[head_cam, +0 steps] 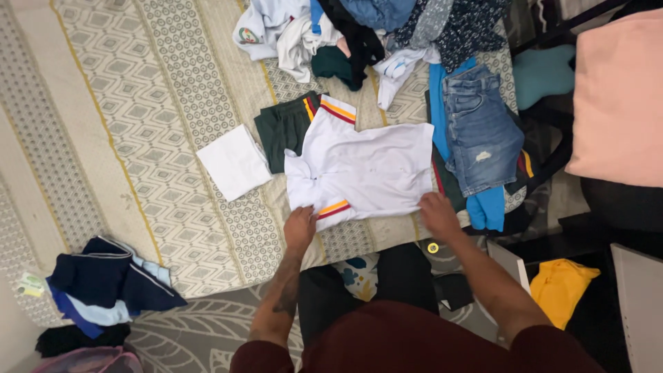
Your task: Folding various shirts and pants on a bed.
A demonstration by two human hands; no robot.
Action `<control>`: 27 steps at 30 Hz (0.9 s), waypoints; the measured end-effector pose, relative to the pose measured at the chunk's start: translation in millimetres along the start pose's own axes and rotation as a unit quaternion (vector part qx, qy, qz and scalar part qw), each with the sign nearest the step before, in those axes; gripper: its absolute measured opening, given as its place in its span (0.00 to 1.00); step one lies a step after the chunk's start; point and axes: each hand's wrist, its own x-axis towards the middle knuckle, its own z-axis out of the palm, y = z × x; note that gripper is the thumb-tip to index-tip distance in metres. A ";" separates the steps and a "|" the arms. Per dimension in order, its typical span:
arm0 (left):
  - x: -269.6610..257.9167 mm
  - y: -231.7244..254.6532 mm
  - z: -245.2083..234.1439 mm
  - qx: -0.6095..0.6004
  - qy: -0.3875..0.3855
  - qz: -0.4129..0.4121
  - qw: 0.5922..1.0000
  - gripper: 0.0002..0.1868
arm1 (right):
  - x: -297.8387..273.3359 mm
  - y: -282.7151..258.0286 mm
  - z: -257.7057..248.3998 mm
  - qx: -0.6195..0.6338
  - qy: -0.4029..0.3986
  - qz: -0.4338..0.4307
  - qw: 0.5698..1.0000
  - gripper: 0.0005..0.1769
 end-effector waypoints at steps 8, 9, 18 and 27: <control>-8.5 18.2 -32.1 0.050 0.058 0.175 0.982 0.09 | 3.2 15.2 -2.6 0.048 -0.038 -0.007 0.998 0.09; -12.6 23.8 -35.1 0.032 0.084 0.213 0.973 0.11 | 0.7 16.4 -0.9 0.043 -0.064 -0.009 0.997 0.09; 53.4 13.8 -12.3 -0.246 0.126 0.040 0.960 0.10 | 55.2 66.7 -7.9 0.299 -0.018 0.157 0.941 0.22; 69.0 -2.1 31.6 -0.197 0.140 0.123 0.963 0.36 | 93.6 58.8 29.2 0.419 0.063 0.254 0.869 0.47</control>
